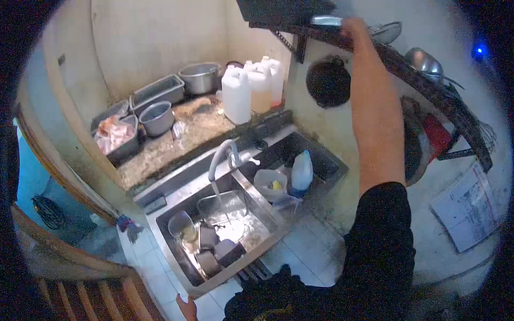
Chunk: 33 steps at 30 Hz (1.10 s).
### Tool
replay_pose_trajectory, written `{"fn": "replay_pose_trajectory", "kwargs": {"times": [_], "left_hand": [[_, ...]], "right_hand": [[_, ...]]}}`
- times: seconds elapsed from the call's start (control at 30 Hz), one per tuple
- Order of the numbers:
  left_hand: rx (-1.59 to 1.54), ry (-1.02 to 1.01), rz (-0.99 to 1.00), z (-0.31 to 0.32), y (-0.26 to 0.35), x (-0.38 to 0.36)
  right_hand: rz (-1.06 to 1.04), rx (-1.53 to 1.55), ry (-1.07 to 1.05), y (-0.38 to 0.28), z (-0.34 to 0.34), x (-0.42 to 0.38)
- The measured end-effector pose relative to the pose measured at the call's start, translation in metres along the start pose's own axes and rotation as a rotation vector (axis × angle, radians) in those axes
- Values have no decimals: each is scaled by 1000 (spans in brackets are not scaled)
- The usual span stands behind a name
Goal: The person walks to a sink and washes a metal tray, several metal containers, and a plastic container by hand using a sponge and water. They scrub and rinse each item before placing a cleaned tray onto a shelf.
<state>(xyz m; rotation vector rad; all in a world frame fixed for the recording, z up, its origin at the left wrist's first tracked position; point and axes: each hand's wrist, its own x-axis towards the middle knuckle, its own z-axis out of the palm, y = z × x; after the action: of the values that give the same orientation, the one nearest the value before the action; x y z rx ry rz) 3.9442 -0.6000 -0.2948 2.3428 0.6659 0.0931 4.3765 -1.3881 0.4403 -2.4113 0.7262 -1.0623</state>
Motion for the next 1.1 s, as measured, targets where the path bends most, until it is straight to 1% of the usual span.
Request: {"fn": "replay_pose_trajectory", "kwargs": {"times": [0.03, 0.07, 0.1, 0.13, 0.17, 0.2, 0.23, 0.27, 0.3, 0.33, 0.37, 0.4, 0.43, 0.47, 0.5, 0.53, 0.57, 0.6, 0.63, 0.67, 0.7, 0.73, 0.8, 0.87, 0.93, 0.97, 1.0, 1.03, 1.07, 1.1], "left_hand": [[-7, -8, -76, -2, 15, 3], [-56, -86, -109, -23, 48, 5], [-57, -110, -98, -29, 67, 13], [-50, -134, -113, -32, 75, 14], [-57, -89, -50, -28, 81, 18], [-79, -66, 6, -22, 78, 22], [-115, -93, 35, -23, 95, 27], [-60, -91, 64, -28, 122, 32], [-40, -101, 108, -22, 134, 41], [-148, -121, 98, -15, 152, 46], [-155, -186, 104, 0, 156, 58], [-102, -155, 46, 11, 178, 59], [-194, -221, 80, 42, 174, 68], [-290, -290, 125, 74, 172, 77], [-211, -257, 121, 90, 181, 77], [-132, -225, 116, 107, 195, 79], [-53, -194, 113, 121, 208, 79], [-144, -199, 93, 129, 220, 80], [-230, -203, 79, 138, 229, 80], [-314, -208, 59, 147, 238, 77], [-291, -219, 65, 153, 250, 71], [-266, -227, 69, 153, 265, 64], [-236, -225, 66, 147, 291, 49], [-240, -207, 55, 141, 306, 36], [-327, -228, -72, 151, 306, 23], [-385, -237, -125, 156, 311, 16], [-343, -292, -180, 170, 311, 14], [-319, -278, -126, 184, 317, 15], [-290, -269, -67, 199, 325, 14], [-264, -263, -9, 216, 333, 16]], "right_hand": [[-37, -223, 52, -6, -2, 7], [-187, -438, 141, -1, 3, 27], [-346, -646, 217, 13, 10, 48], [-345, -680, 100, 16, 8, 57], [-389, -699, 106, 13, 14, 54], [-436, -660, 102, 13, 33, 39], [-492, -602, 90, 7, 53, 17], [-546, -514, 85, 1, 71, -18], [-620, -389, 87, -6, 78, -50], [-685, -243, 59, -9, 84, -94], [-733, -89, -3, -5, 86, -139], [-745, 61, -146, 2, 94, -186], [-730, 188, -322, 11, 108, -231], [-654, 283, -570, 24, 126, -276], [-521, 323, -887, 38, 158, -324], [-356, 304, -1211, 55, 204, -372], [-247, 228, -1430, 69, 254, -419], [-145, 119, -1635, 83, 304, -465], [-406, 89, -1609, 126, 366, -512], [-687, 30, -1432, 160, 414, -557], [-738, -113, -1454, 189, 461, -597], [-792, -253, -1469, 202, 499, -618], [-750, 266, -1116, 203, 559, -612], [-850, 465, -657, 162, 591, -602], [-922, 305, -640, 151, 596, -594], [-846, 189, -882, 178, 613, -599], [-846, 124, -994, 182, 619, -598], [-846, 56, -1105, 187, 624, -597], [-916, 38, -1101, 187, 608, -603], [-931, -20, -1105, 168, 568, -598]]}}
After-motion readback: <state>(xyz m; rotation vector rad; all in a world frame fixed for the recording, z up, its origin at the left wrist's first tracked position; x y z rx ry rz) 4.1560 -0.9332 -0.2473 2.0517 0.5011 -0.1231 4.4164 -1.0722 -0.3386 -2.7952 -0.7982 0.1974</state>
